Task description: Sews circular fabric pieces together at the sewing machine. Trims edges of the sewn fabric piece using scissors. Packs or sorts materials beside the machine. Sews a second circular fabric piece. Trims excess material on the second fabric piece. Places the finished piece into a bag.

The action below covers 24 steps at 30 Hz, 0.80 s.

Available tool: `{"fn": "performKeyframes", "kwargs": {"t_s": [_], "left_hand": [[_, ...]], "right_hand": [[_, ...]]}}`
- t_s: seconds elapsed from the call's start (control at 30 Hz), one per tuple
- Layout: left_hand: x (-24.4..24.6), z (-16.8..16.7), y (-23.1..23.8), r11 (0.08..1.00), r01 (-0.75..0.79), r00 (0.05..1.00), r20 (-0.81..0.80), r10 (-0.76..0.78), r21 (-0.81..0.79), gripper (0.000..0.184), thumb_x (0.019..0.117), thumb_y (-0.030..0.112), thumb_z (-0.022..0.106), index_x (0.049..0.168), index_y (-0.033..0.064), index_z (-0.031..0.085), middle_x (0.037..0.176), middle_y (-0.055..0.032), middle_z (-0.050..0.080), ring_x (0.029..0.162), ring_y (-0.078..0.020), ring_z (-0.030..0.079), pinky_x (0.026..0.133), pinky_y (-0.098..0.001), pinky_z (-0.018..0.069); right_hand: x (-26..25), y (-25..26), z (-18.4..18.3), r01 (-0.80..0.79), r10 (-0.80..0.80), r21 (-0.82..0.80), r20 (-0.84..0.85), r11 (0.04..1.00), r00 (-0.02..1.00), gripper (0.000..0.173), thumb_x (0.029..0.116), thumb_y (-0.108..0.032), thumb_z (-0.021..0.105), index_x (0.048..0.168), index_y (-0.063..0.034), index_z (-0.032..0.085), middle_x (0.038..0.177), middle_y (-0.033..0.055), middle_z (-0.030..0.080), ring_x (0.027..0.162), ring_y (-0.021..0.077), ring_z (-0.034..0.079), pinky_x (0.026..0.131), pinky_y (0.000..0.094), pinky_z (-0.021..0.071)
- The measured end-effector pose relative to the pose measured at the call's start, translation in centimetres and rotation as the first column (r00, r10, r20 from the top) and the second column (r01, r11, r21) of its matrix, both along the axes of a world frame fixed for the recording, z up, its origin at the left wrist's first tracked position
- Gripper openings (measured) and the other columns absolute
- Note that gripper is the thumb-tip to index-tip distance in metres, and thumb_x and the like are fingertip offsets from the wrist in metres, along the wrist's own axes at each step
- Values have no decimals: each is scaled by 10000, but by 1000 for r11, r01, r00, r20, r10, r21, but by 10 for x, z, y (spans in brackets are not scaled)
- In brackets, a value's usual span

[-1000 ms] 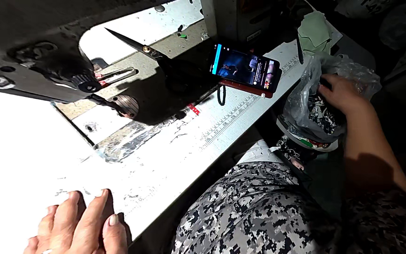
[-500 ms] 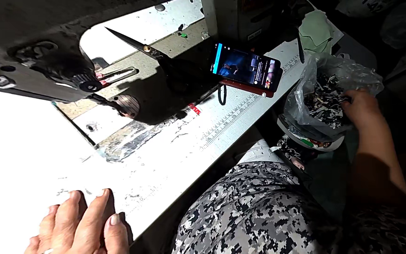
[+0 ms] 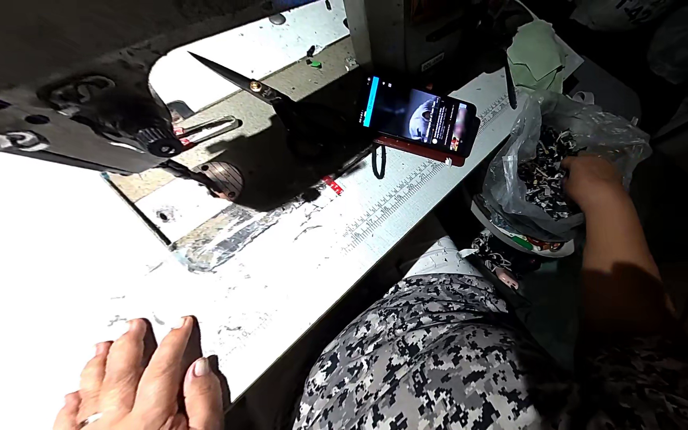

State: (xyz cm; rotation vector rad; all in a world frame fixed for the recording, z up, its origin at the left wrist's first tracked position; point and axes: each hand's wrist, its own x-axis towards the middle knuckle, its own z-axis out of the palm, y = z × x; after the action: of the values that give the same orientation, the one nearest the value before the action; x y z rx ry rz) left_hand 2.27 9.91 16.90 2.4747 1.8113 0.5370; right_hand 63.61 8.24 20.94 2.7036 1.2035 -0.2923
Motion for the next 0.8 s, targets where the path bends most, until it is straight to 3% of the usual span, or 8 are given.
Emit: {"fn": "performKeyframes", "kwargs": {"t_s": [0.1, 0.2, 0.27, 0.37, 0.5, 0.63, 0.7, 0.8], "left_hand": [[1, 1, 0, 1000, 0, 1000, 0, 0, 1, 494, 1069, 355, 377, 1458, 138, 590, 1575, -221, 444, 1510, -459, 309, 1191, -674, 206], [3, 5, -1, 1000, -3, 1000, -15, 3, 8, 499, 1077, 374, 353, 1477, 169, 570, 1583, -214, 437, 1512, -452, 310, 1184, -672, 207], [4, 5, -1, 1000, -3, 1000, -13, 3, 1, 506, 1075, 374, 343, 1486, 174, 561, 1587, -218, 429, 1514, -448, 308, 1187, -670, 201], [9, 10, -1, 1000, 11, 1000, 3, -11, -9, 515, 1072, 361, 347, 1473, 127, 570, 1577, -243, 430, 1505, -464, 315, 1182, -684, 198], [7, 7, -2, 1000, 1, 1000, 1, -1, -1, 509, 1068, 365, 353, 1464, 143, 583, 1575, -222, 444, 1505, -452, 324, 1190, -671, 204], [6, 7, -1, 1000, 1, 1000, -4, -1, 15, 504, 1069, 360, 355, 1461, 141, 586, 1561, -238, 455, 1493, -462, 342, 1195, -660, 215], [7, 8, -2, 1000, -5, 1000, -3, 5, -5, 516, 1070, 376, 345, 1471, 145, 575, 1574, -232, 440, 1501, -451, 331, 1196, -665, 204], [10, 11, -5, 1000, -12, 1000, 20, 12, -10, 514, 1072, 376, 355, 1465, 137, 583, 1572, -225, 447, 1502, -450, 331, 1197, -668, 198]], "right_hand": [[-7, 6, 12, -54, 49, 164, 30, 985, 998, 307, 961, -60, 621, 1256, 6, 675, 1314, 303, 603, 1271, 530, 528, 965, 734, 432], [-6, 17, 6, -64, 79, 295, -38, 953, 996, 338, 987, -179, 660, 1276, -5, 652, 1336, 288, 586, 1228, 520, 563, 970, 723, 441], [-2, 23, -5, -59, 85, 246, -94, 968, 992, 448, 950, -231, 726, 1351, -57, 631, 1410, 307, 528, 1233, 538, 552, 976, 737, 433], [-5, 33, -13, -64, 82, 158, -108, 985, 991, 434, 919, -77, 708, 1344, -33, 634, 1395, 335, 522, 1223, 550, 554, 968, 735, 440], [-17, 42, -10, -126, 174, 333, -118, 935, 978, 428, 870, 18, 706, 1294, 11, 652, 1385, 298, 543, 1208, 504, 582, 986, 687, 468], [-38, 39, 1, -102, 163, 263, -222, 959, 961, 588, 927, -143, 728, 1457, 3, 518, 1628, 233, 311, 1400, 474, 434, 1111, 630, 392], [-48, 34, 4, -119, 178, 277, -197, 953, 964, 556, 941, -117, 693, 1450, 32, 523, 1647, 216, 284, 1449, 451, 376, 1151, 599, 358], [-54, 22, 0, -198, 239, 256, -138, 946, 961, 460, 946, -113, 693, 1367, 44, 597, 1577, 283, 368, 1393, 502, 428, 1116, 643, 385]]}}
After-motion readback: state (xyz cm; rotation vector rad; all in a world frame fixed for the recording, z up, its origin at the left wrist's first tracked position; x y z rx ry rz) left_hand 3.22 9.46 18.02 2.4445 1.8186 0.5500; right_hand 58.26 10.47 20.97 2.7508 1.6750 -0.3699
